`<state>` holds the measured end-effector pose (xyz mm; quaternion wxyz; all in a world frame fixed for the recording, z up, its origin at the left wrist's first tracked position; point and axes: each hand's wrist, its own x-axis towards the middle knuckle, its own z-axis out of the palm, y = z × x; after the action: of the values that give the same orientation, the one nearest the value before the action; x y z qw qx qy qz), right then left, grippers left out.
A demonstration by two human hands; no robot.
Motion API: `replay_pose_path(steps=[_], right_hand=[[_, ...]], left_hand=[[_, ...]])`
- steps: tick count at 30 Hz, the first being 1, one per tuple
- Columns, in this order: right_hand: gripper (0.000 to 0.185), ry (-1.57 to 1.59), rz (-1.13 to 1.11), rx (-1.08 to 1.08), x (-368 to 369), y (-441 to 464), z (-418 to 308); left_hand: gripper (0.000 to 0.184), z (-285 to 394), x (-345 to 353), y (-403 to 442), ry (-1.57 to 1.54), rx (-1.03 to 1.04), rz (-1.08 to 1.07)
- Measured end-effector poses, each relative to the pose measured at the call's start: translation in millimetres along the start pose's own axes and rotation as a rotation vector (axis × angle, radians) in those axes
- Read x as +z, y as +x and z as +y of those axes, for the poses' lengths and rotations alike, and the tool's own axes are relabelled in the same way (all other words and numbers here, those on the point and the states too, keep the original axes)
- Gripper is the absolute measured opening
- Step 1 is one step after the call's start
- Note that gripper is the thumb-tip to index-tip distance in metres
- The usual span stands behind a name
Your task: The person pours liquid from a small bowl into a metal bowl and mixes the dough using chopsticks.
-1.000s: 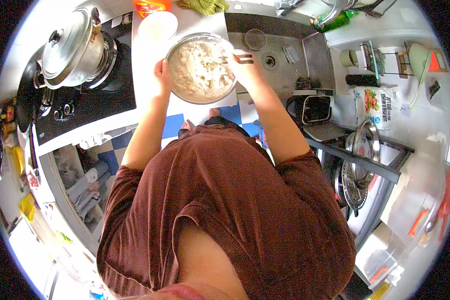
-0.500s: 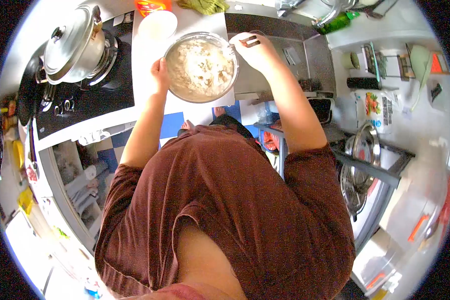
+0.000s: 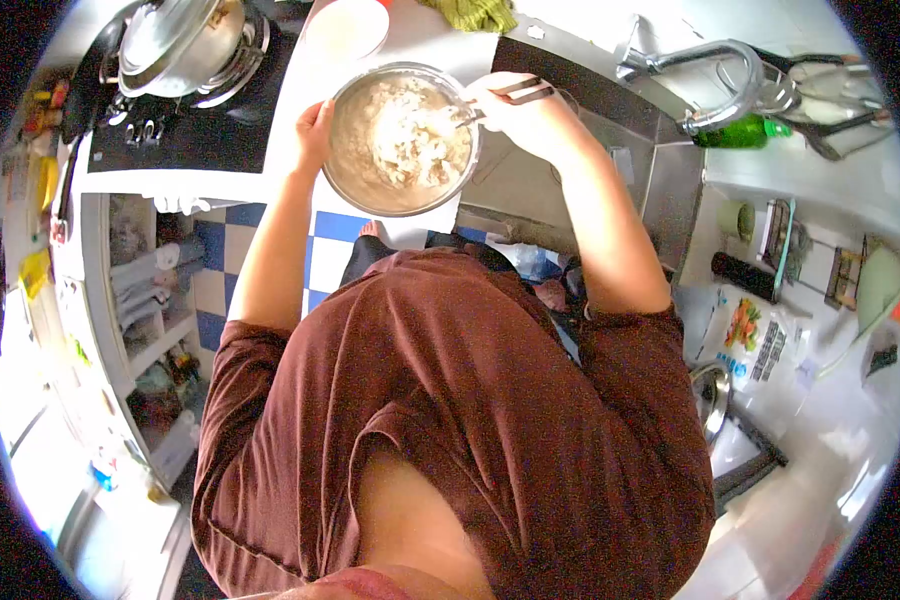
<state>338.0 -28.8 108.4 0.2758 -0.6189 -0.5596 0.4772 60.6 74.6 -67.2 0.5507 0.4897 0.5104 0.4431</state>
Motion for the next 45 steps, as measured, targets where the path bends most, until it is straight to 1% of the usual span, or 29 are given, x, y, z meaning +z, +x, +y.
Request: replay_pose_path(steps=[3, 4, 5, 6, 7, 10, 11, 13, 14, 17, 18, 19, 21, 22, 23, 25, 26, 27, 29, 31, 32, 33, 35, 38, 41, 45], right_hand=[[0.018, 0.040, -0.037, 0.018, 4.3, -4.7, 21.8], [0.016, 0.131, 0.040, 0.004, 21.1, -2.3, 38.4], [0.016, 0.179, 0.107, 0.046, 31.4, -1.8, 50.6], [0.018, 0.247, 0.115, 0.021, 40.0, -0.3, 53.8], [0.019, 0.317, 0.126, -0.003, 47.5, 1.1, 55.7], [0.022, 0.496, 0.141, 0.084, 59.8, 2.6, 35.8], [0.023, 0.523, 0.150, 0.099, 64.9, 5.9, 38.3], [0.024, 0.570, 0.173, 0.122, 67.7, 19.8, 39.8], [0.024, 0.579, 0.153, 0.072, 64.1, 22.4, 38.6], [0.023, 0.473, 0.102, -0.023, 45.6, 29.6, 23.4], [0.023, 0.360, 0.042, -0.110, 33.6, 33.2, 24.3], [0.023, 0.189, 0.006, -0.056, 21.3, 29.9, 11.8], [0.025, 0.024, -0.033, -0.068, 6.1, 25.8, -11.1], [0.025, -0.078, -0.076, 0.028, 0.4, 19.8, -30.0], [0.025, -0.141, -0.104, 0.028, -3.2, 22.5, -24.3], [0.024, -0.267, -0.160, 0.024, -14.1, 28.8, -6.8], [0.023, -0.285, -0.213, 0.084, -14.0, 26.3, -3.7], [0.023, -0.253, -0.248, 0.134, -9.2, 17.0, -9.8], [0.024, 0.008, -0.113, 0.080, 9.5, 9.0, 28.8], [0.024, 0.388, -0.018, 0.096, 26.6, -5.6, 43.9], [0.023, 0.577, 0.196, 0.144, 57.2, -15.3, 53.6], [0.022, 0.571, 0.225, 0.139, 66.2, -15.5, 55.3], [0.021, 0.734, 0.284, 0.205, 77.3, -9.9, 52.9], [0.021, 0.839, 0.385, 0.259, 78.3, 2.7, 51.4], [0.022, 0.752, 0.366, 0.243, 60.5, 1.8, 44.3], [0.022, 0.705, 0.339, 0.135, 42.2, -3.3, 24.0]], left_hand=[[0.027, 0.5, 0.1, -1.9, -0.001, -0.008, 0.014], [0.027, -0.6, -0.3, -0.9, 0.016, -0.005, 0.023], [0.027, -1.7, -0.5, -0.5, 0.034, -0.003, 0.030], [0.027, -2.9, -0.1, 0.8, 0.026, 0.011, 0.037], [0.027, -4.0, 0.3, 2.1, 0.021, 0.025, 0.041], [0.027, 1.8, 0.7, -0.7, -0.017, -0.003, 0.033], [0.027, 5.3, 3.0, -3.8, -0.032, -0.027, 0.021], [0.027, 3.9, 5.0, -2.4, -0.019, -0.003, 0.028], [0.027, 3.5, 3.1, -1.4, -0.014, 0.008, 0.036], [0.026, -2.6, -4.2, 3.8, 0.028, -0.011, -0.004], [0.026, -4.1, -5.2, 5.3, 0.013, -0.009, -0.012], [0.026, -4.7, -6.7, 6.7, -0.001, -0.006, -0.019], [0.026, -2.7, -5.7, 4.0, -0.008, -0.008, -0.005], [0.027, 5.4, -2.4, 0.6, -0.002, -0.006, 0.019], [0.027, 9.7, -1.0, -3.1, 0.004, -0.007, 0.044], [0.027, 8.0, -2.0, -3.4, 0.002, 0.012, 0.023], [0.027, 7.2, -2.9, -2.1, 0.001, 0.024, 0.011], [0.027, 5.9, -3.7, -1.2, -0.008, 0.011, 0.009], [0.027, 3.7, -2.6, -0.8, -0.027, -0.014, 0.005], [0.026, 7.5, 2.7, -0.9, -0.018, -0.007, 0.052], [0.026, 7.0, 3.1, -4.6, -0.009, -0.010, 0.073], [0.026, 5.6, 2.8, -3.9, -0.025, -0.011, 0.068], [0.025, 3.2, 3.7, -2.9, -0.057, -0.015, 0.051], [0.025, 11.8, 4.1, -5.7, -0.030, -0.042, 0.050], [0.025, 13.3, 1.3, -3.1, 0.026, -0.040, 0.026], [0.026, 10.3, -0.5, -3.2, -0.033, -0.039, 0.018]])
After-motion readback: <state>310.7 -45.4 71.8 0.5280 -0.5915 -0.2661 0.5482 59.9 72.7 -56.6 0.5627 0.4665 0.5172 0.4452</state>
